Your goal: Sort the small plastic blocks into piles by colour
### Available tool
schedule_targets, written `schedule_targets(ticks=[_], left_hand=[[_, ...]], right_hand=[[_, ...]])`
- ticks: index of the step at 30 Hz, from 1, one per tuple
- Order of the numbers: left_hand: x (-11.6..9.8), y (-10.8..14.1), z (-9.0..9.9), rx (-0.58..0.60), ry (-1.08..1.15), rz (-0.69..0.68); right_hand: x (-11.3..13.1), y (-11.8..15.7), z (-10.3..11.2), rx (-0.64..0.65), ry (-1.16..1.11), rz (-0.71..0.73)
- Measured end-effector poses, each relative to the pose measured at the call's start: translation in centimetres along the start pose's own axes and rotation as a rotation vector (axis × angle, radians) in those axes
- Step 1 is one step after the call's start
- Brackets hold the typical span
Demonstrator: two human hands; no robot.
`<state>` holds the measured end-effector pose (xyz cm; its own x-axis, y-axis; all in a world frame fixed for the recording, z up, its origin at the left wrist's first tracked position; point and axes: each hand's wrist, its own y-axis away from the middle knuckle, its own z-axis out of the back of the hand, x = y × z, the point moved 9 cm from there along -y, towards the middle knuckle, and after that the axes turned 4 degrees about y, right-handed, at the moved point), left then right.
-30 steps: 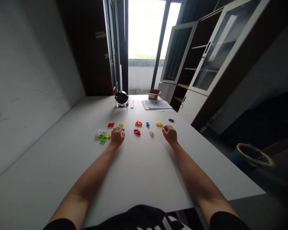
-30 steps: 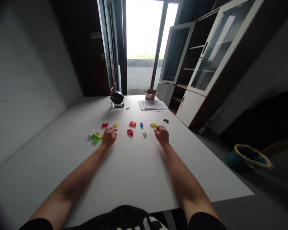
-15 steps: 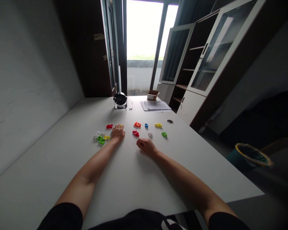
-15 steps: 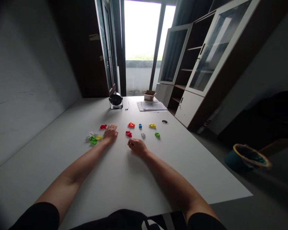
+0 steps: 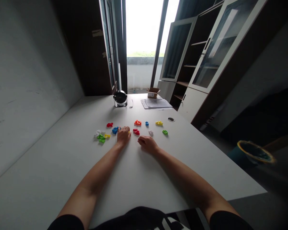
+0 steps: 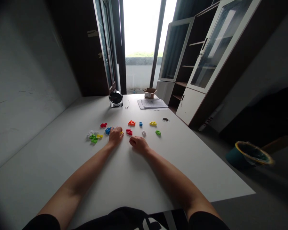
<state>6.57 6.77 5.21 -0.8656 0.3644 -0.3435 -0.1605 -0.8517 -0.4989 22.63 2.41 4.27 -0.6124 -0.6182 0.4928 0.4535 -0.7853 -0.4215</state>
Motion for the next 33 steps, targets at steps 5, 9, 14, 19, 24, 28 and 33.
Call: schedule_targets(ticks=[5, 9, 14, 19, 24, 28, 33], left_hand=[[0.4, 0.8, 0.3, 0.036, 0.055, 0.001], [0.5, 0.6, 0.0, 0.08, 0.054, -0.003], [0.7, 0.5, -0.3, 0.093, 0.098, 0.0], [1.7, 0.6, 0.0, 0.031, 0.097, 0.064], [2.5, 0.7, 0.0, 0.022, 0.065, 0.14], [1.5, 0.5, 1.2, -0.034, 0.137, 0.098], [-1.7, 0.5, 2.0, -0.007, 0.298, -0.077]], right_hand=[[-0.1, -0.1, 0.1, -0.009, 0.01, 0.005], [-0.4, -0.2, 0.3, -0.014, -0.002, -0.019], [-0.7, -0.2, 0.2, -0.015, -0.03, -0.021], [-1.0, -0.2, 0.1, -0.004, -0.041, -0.033], [-0.8, -0.2, 0.2, -0.004, -0.035, -0.033], [-0.8, -0.2, 0.2, -0.008, -0.05, -0.032], [-2.4, -0.2, 1.2, -0.104, -0.12, -0.151]])
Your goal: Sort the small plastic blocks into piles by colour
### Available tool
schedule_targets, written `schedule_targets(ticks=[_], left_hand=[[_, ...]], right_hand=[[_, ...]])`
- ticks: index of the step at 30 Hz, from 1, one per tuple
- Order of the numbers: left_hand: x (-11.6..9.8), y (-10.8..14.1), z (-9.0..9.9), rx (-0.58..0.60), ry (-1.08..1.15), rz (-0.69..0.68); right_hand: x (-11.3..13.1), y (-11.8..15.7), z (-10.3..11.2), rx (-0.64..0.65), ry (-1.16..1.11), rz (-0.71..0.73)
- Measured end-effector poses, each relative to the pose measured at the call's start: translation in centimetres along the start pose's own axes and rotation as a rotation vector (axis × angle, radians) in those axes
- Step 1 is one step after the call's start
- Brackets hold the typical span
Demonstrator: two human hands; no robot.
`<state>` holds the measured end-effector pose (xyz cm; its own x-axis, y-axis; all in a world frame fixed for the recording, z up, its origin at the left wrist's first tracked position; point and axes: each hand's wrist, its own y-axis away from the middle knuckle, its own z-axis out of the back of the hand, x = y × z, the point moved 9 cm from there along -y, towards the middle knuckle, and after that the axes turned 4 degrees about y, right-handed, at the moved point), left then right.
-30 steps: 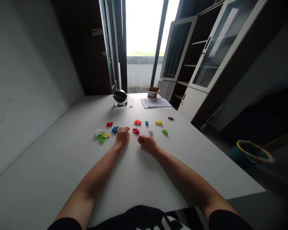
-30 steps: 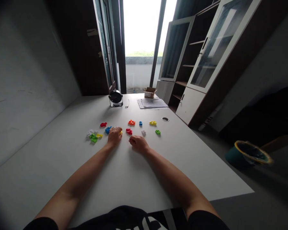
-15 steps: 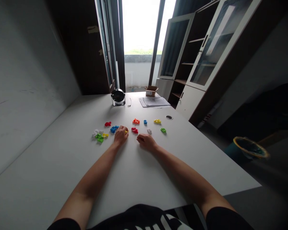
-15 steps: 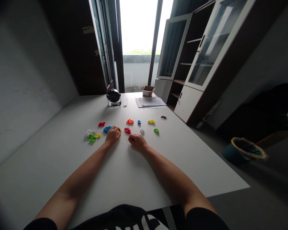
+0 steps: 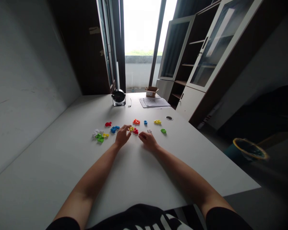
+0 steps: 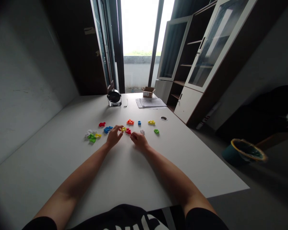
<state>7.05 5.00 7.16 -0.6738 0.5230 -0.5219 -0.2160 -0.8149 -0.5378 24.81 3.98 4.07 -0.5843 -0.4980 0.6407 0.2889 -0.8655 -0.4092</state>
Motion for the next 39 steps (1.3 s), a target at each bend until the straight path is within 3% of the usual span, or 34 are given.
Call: schedule_targets(ticks=[3, 7, 12, 19, 23, 28, 34, 39], left_hand=[[-2.1, 0.3, -0.9, 0.066, 0.068, -0.094], [-4.2, 0.7, -1.7, 0.104, 0.089, -0.184], [-5.0, 1.0, -2.2, 0.142, 0.093, -0.227], [-4.4, 1.0, -2.2, 0.136, 0.212, -0.167], [-2.6, 0.8, -2.2, 0.09, 0.345, -0.052], [-0.2, 0.7, -3.1, 0.122, 0.56, 0.09], [-0.5, 0.7, -3.8, 0.194, 0.741, 0.113], [-0.3, 0.6, -3.8, 0.175, 0.777, 0.123]], right_hand=[[-1.3, -0.2, 0.6, -0.059, -0.094, -0.091], [-2.3, -0.4, 0.3, -0.031, -0.239, -0.144], [-2.2, -0.4, 0.1, -0.01, -0.3, -0.127], [-2.1, -0.2, 0.2, -0.033, -0.331, -0.133], [-1.4, 0.0, 1.0, -0.11, -0.148, -0.082], [0.5, 0.2, 1.4, -0.12, -0.042, 0.048], [1.9, 0.4, 1.4, -0.108, 0.032, 0.127], [1.6, 0.3, 1.3, -0.095, 0.03, 0.111]])
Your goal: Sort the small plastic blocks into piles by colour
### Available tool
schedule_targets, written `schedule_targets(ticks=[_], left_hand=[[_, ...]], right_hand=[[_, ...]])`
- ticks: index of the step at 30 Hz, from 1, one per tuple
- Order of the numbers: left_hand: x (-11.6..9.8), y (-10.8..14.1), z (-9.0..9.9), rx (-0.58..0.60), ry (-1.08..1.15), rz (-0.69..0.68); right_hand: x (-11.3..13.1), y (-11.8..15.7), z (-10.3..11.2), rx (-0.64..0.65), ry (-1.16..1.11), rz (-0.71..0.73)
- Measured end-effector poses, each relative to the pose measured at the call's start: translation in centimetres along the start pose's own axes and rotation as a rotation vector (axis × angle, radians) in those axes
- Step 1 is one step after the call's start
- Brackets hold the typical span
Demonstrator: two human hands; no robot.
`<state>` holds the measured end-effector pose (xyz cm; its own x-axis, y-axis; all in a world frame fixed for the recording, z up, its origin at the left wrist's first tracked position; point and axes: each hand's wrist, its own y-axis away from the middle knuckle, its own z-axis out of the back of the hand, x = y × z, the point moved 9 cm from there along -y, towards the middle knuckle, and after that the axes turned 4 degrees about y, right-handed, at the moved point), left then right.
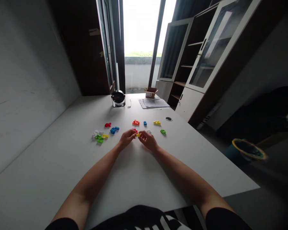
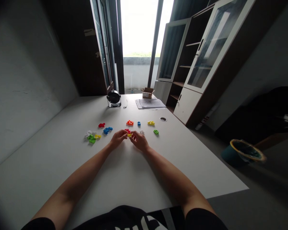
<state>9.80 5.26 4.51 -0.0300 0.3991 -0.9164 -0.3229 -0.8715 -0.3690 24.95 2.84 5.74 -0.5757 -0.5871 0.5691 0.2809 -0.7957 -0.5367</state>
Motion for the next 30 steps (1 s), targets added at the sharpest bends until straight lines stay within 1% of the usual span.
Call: schedule_targets(ticks=[7, 14, 18, 24, 30], left_hand=[[-0.2, 0.1, -0.1, 0.009, 0.009, -0.003], [-0.5, 0.2, -0.2, 0.016, 0.04, 0.009], [-0.1, 0.1, -0.2, 0.011, 0.081, 0.027], [0.9, 0.0, -0.5, 0.044, 0.064, 0.048], [1.0, -0.1, -0.3, 0.04, 0.043, 0.029]], right_hand=[[-0.7, -0.2, -0.2, -0.002, -0.031, -0.02], [-0.5, -0.2, -0.3, 0.009, -0.055, 0.003], [-0.4, -0.2, -0.3, 0.009, -0.041, 0.013], [-0.2, -0.1, -0.4, 0.009, -0.009, 0.024], [-0.1, -0.1, -0.2, 0.004, -0.044, 0.014]])
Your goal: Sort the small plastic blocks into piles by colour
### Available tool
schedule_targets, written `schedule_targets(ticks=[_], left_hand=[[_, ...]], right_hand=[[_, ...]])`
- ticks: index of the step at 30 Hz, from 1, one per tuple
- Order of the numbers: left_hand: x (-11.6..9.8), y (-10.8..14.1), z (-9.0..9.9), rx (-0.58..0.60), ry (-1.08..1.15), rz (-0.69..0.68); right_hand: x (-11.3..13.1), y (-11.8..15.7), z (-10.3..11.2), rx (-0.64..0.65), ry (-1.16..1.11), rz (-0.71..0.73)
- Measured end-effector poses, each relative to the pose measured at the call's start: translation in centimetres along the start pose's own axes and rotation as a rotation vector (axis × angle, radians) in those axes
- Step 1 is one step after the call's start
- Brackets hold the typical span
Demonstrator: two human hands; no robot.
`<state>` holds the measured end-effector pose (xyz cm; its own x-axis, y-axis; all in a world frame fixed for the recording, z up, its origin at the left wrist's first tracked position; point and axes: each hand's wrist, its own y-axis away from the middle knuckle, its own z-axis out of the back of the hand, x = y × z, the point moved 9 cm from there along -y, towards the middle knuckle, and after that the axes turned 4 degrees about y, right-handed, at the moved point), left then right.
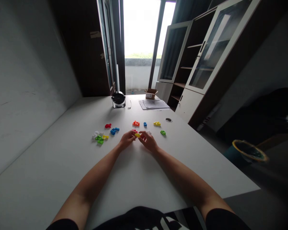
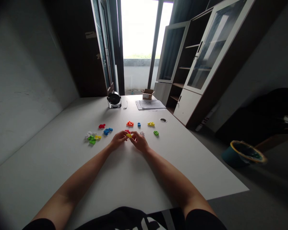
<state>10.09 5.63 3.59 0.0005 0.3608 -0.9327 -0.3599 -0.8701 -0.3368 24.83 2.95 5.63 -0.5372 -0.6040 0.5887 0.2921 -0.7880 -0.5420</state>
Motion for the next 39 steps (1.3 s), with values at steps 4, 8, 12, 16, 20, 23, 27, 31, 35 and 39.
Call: schedule_targets(ticks=[4, 8, 12, 16, 20, 23, 27, 31, 35, 39], left_hand=[[-0.3, 0.1, 0.1, -0.003, -0.017, -0.011], [-0.6, 0.2, 0.0, -0.008, -0.047, -0.023], [-0.8, 0.3, 0.0, -0.024, -0.047, -0.026], [-0.7, 0.3, 0.0, -0.028, -0.049, -0.028], [0.0, 0.2, 0.3, -0.057, -0.042, 0.016], [0.5, 0.1, 0.5, -0.076, -0.039, 0.042], [0.9, 0.1, 0.2, -0.067, -0.066, 0.051], [0.9, 0.0, 0.1, -0.065, -0.103, 0.061], [0.8, 0.1, 0.0, -0.049, -0.153, 0.06], [0.9, 0.1, 0.0, -0.056, -0.178, 0.054]], right_hand=[[-0.3, -0.1, 0.3, -0.004, -0.037, -0.042], [-0.3, -0.2, 0.3, -0.01, -0.067, -0.052], [0.0, -0.3, 0.1, -0.013, -0.093, -0.035], [0.1, -0.3, 0.1, -0.016, -0.076, -0.029], [-1.0, -1.3, 2.0, -0.083, -0.066, -0.033], [-4.5, -2.3, 5.4, -0.222, -0.053, -0.154], [-11.3, -2.7, 11.2, -0.422, 0.09, -0.363], [-18.4, -2.3, 14.5, -0.397, 0.221, -0.597], [-23.2, -1.9, 15.0, -0.304, 0.296, -0.736], [-24.7, -2.5, 14.1, -0.273, 0.328, -0.722]])
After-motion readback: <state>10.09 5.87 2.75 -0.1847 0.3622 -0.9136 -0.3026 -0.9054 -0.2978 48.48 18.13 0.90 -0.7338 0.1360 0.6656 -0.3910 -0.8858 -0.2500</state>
